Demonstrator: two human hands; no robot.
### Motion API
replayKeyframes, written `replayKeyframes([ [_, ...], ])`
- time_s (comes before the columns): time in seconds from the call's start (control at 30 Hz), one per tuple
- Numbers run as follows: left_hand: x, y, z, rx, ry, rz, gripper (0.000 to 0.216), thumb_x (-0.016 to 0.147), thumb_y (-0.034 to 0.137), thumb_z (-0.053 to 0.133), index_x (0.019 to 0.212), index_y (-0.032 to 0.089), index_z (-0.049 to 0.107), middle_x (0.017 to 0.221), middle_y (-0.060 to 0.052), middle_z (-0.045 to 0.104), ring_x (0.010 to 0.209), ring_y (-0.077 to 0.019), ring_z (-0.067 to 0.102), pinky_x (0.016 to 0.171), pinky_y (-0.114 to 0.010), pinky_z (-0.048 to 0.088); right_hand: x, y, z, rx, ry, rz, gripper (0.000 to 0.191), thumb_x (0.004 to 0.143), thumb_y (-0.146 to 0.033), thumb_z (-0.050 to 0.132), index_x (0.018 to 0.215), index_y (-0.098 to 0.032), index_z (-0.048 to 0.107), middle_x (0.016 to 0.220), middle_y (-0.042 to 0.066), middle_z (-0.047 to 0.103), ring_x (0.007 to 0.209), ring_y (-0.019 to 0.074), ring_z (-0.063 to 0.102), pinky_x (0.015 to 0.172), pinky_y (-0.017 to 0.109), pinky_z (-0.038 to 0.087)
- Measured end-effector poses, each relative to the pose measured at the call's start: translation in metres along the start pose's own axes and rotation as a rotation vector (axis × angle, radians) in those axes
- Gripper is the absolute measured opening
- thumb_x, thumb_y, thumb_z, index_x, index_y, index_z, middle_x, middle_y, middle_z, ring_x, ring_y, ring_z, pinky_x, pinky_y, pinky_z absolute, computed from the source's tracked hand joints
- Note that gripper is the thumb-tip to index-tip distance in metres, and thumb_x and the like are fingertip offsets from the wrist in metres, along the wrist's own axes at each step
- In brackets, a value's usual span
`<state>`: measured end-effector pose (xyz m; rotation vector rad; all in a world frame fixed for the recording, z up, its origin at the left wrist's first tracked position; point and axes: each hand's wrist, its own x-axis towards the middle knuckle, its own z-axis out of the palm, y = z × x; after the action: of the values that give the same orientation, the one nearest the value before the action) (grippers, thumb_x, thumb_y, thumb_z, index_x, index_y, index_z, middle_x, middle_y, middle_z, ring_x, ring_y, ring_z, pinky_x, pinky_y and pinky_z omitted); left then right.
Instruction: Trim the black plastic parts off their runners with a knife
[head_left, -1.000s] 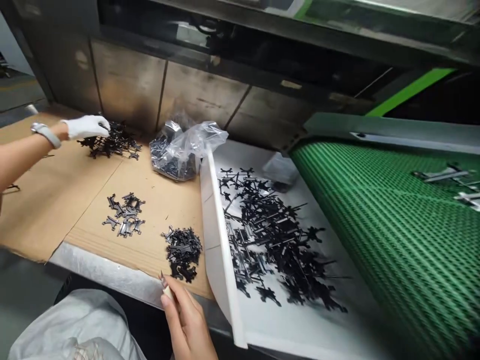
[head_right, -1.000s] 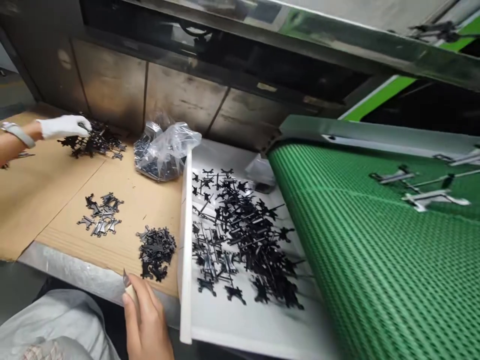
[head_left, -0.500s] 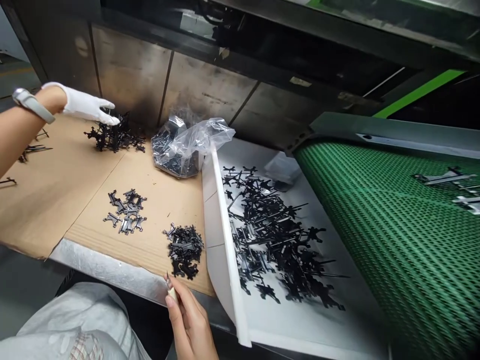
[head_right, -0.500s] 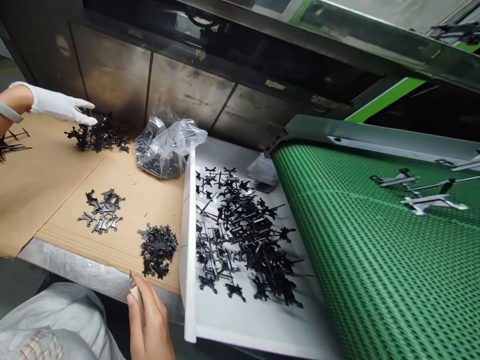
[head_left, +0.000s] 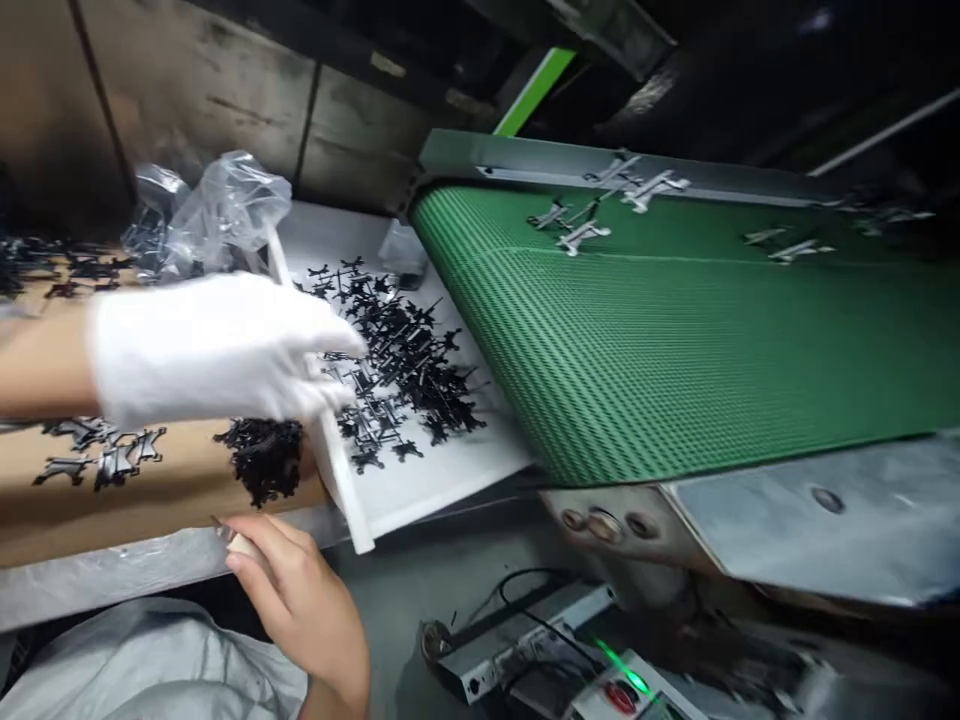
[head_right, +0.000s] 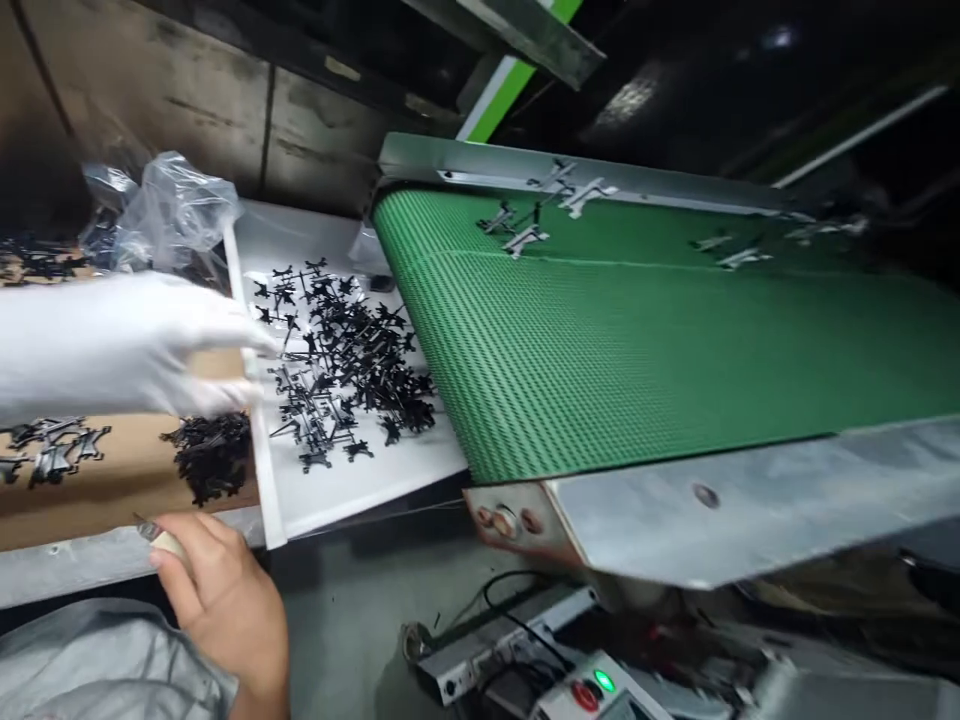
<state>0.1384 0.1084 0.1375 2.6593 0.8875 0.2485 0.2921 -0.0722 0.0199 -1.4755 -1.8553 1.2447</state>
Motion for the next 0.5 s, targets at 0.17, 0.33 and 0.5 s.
replayKeyframes([
  [0.17, 0.104, 0.044, 0.025, 0.182, -0.454, -0.024, 0.137, 0.061, 0.058, 0.088, 0.17, 0.035, 0.009, 0.158, -0.017, 0.052, 0.129, -0.0445, 0.061, 0.098, -0.049, 0.056, -0.016, 0.008, 0.001, 0.019, 0.038, 0.011, 0.035, 0.103, -0.034, 0.062, 0.135, -0.025, 0.072, 0.128, 0.005, 0.08, 0.121, 0.022, 0.074, 0.106, 0.026, 0.056],
  [0.33, 0.136, 0.028, 0.041, 0.271, -0.547, -0.016, 0.099, 0.069, 0.054, 0.083, 0.159, 0.034, 0.048, 0.128, -0.012, 0.075, 0.108, -0.0374, 0.071, 0.09, -0.042, 0.055, -0.026, 0.021, -0.005, -0.002, 0.084, 0.093, 0.036, 0.102, -0.034, 0.064, 0.137, -0.029, 0.071, 0.126, 0.004, 0.08, 0.114, 0.0236, 0.077, 0.102, 0.029, 0.059],
  [0.5, 0.138, 0.036, 0.064, 0.256, -0.418, 0.021, 0.034, 0.091, 0.036, 0.058, 0.114, 0.026, 0.08, 0.095, -0.006, 0.079, 0.078, -0.023, 0.068, 0.071, -0.033, 0.047, -0.024, 0.021, -0.012, 0.017, 0.027, 0.13, 0.039, 0.103, -0.034, 0.061, 0.141, -0.029, 0.069, 0.129, 0.008, 0.079, 0.12, 0.0297, 0.075, 0.106, 0.039, 0.058],
])
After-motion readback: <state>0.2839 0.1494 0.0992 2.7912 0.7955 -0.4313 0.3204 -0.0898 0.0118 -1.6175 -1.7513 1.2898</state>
